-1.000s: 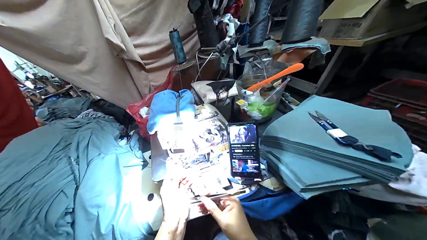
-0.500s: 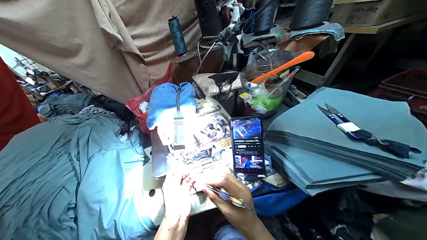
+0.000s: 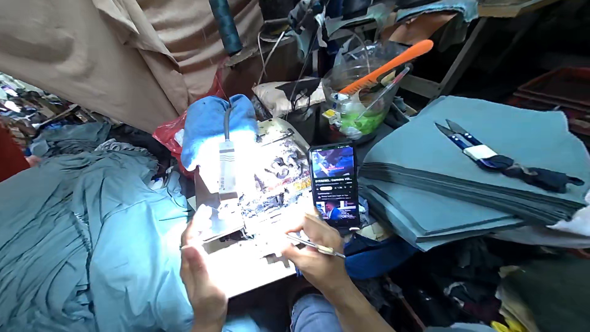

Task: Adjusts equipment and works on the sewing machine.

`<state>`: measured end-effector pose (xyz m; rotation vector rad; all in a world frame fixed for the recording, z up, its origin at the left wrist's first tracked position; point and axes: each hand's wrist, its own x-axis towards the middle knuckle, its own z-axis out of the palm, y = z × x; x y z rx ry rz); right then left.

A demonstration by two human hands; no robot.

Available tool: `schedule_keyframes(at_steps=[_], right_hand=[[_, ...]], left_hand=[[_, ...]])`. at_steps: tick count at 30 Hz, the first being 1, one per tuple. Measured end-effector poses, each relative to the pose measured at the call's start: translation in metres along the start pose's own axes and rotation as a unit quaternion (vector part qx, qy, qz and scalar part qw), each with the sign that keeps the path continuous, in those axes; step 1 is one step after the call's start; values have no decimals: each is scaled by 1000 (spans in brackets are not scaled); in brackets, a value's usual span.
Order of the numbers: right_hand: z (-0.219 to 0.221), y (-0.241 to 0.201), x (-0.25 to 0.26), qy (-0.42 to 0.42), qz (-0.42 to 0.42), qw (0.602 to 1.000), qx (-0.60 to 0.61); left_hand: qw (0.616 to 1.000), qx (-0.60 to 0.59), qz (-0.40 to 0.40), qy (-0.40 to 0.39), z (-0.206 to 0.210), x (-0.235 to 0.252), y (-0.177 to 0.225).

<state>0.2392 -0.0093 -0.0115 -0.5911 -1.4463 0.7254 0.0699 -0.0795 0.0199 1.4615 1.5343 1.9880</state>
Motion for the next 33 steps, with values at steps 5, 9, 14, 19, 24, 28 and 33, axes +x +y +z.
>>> schedule_keyframes(at_steps=[5,9,14,19,24,28,33], right_hand=[[23,18,15,18,64,998,-8],[38,30,17,26,115,991,57],[48,40,19,50,104,993,32],[55,46,13,44,96,994,11],[54,51,11,43,82,996,12],[53,49,13,38,97,994,18],[50,48,18,33,81,996,2]], left_hand=[[966,162,163,-123,-4,29,19],[950,203,199,-126,2,27,20],[936,234,226,-132,5,24,13],[922,281,225,-145,11,23,13],[924,271,220,-152,17,23,16],[932,262,197,-157,23,23,21],[937,253,197,-138,24,21,18]])
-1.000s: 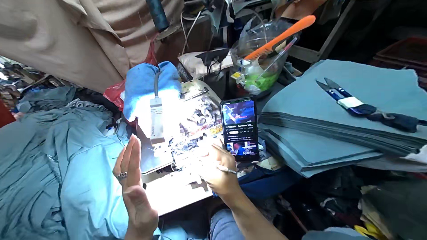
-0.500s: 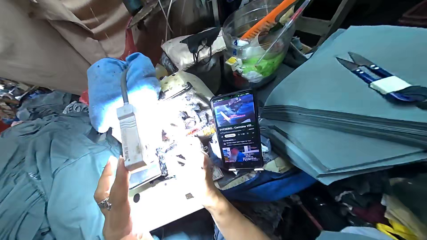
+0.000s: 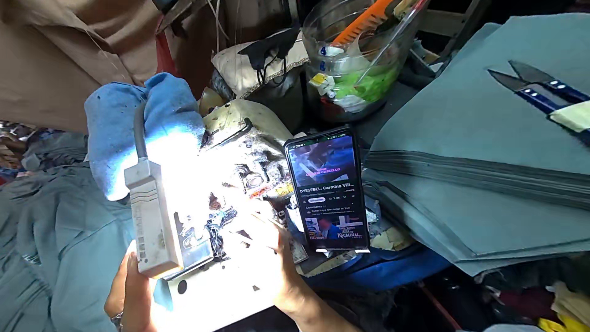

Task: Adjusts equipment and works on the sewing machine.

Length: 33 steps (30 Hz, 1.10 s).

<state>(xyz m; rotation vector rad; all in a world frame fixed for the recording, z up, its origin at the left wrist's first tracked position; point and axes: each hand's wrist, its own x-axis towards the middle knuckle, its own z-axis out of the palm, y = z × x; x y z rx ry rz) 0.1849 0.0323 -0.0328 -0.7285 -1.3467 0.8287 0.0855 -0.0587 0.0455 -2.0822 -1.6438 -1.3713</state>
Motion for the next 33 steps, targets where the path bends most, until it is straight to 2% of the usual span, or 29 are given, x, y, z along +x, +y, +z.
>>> schedule_keyframes(at_steps=[16,22,26,30,33], right_hand=[[2,-2,1,9,19,1000,2],[5,-2,1,14,15,1000,8],[5,-3,2,12,19,1000,0],[1,-4,1,8,26,1000,-4],[2,-3,1,15,19,1000,2]], left_hand=[[1000,-10,13,-13,-1,1,-3],[999,-37,-19,-28,-5,11,13],[999,-32,24,-11,-2,2,-5],[999,-34,-6,-34,-5,13,11],[998,-44,18,-30,-5,3,-3]])
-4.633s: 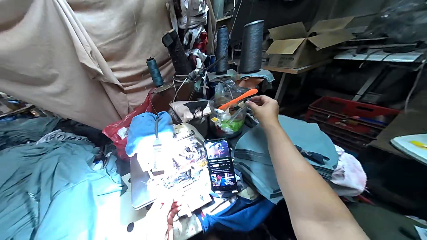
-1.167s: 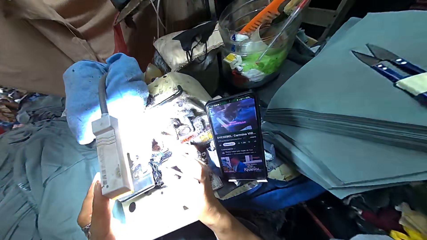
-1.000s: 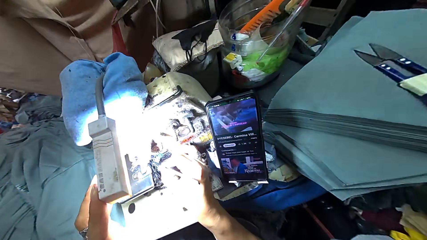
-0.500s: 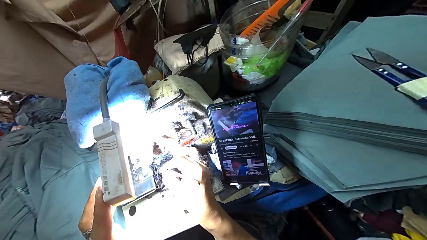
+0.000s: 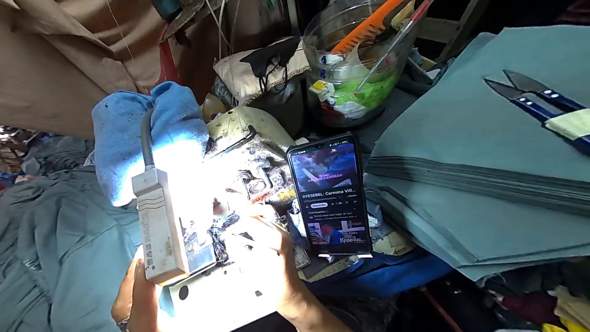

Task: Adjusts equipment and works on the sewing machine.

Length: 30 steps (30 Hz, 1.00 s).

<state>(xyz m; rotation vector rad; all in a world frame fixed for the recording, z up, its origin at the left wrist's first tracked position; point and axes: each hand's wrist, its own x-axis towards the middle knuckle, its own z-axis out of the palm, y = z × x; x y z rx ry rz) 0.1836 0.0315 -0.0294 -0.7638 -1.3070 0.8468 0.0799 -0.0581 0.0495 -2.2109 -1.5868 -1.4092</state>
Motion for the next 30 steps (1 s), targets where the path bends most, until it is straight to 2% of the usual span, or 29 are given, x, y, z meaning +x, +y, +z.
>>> schedule_keyframes(at_steps=[26,30], right_hand=[[6,1,-1,-6,17,1000,-9],[9,2,-1,-1,-2,1000,-27]], left_hand=[[1000,26,6,7,1,0,-1],[1000,16,12,6,1,-2,-6]])
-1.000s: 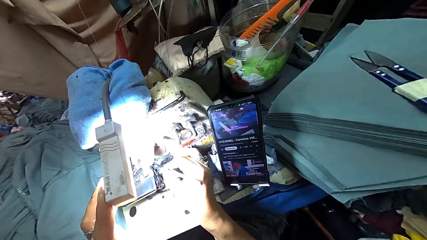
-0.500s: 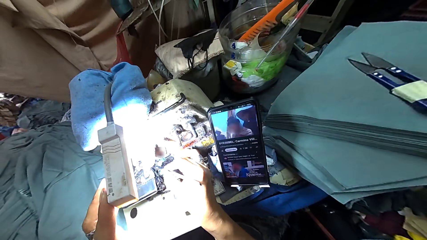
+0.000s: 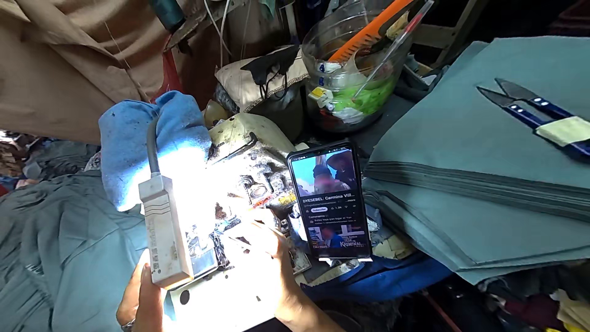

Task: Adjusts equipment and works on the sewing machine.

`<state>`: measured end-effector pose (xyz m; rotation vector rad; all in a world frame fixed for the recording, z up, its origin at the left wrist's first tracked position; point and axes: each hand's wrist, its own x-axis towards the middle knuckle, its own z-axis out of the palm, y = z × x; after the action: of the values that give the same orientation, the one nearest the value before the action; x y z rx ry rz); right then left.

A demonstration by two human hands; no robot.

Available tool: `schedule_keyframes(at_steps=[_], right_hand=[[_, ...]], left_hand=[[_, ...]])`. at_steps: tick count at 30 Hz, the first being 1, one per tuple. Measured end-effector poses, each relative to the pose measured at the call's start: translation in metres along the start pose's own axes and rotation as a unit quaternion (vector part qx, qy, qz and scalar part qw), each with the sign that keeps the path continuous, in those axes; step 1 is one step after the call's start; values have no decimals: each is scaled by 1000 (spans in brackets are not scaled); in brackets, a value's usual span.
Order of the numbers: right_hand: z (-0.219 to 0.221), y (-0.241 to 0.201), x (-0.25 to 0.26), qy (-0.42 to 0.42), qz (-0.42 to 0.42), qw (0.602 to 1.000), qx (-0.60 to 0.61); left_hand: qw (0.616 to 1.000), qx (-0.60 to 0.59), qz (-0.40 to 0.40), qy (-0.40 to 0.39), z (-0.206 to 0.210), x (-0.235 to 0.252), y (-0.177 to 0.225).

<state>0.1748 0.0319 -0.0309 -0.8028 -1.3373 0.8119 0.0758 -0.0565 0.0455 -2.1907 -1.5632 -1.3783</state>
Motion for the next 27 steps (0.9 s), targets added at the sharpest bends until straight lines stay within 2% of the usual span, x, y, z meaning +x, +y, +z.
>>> schedule_keyframes(at_steps=[8,13,15,17,21,24,27], right_hand=[[1,-2,1,20,30,999,38],[6,-4,0,-5,32,999,-26],[10,-4,2,1,22,998,-56],[12,-2,3,25,16,999,-31],[-1,2,-4,43,48,994,93],[-12,4,-10,59,81,989,108],[-9,1,-6,68,97,990,82]], left_hand=[[1000,20,4,3,1,0,1],[999,31,8,27,0,-6,-5],[998,33,-7,44,-3,-14,-14],[994,3,-58,88,1,-14,-13],[981,91,-147,89,8,-13,-22],[971,176,-141,83,11,-16,-38],[970,187,-124,93,12,-17,-48]])
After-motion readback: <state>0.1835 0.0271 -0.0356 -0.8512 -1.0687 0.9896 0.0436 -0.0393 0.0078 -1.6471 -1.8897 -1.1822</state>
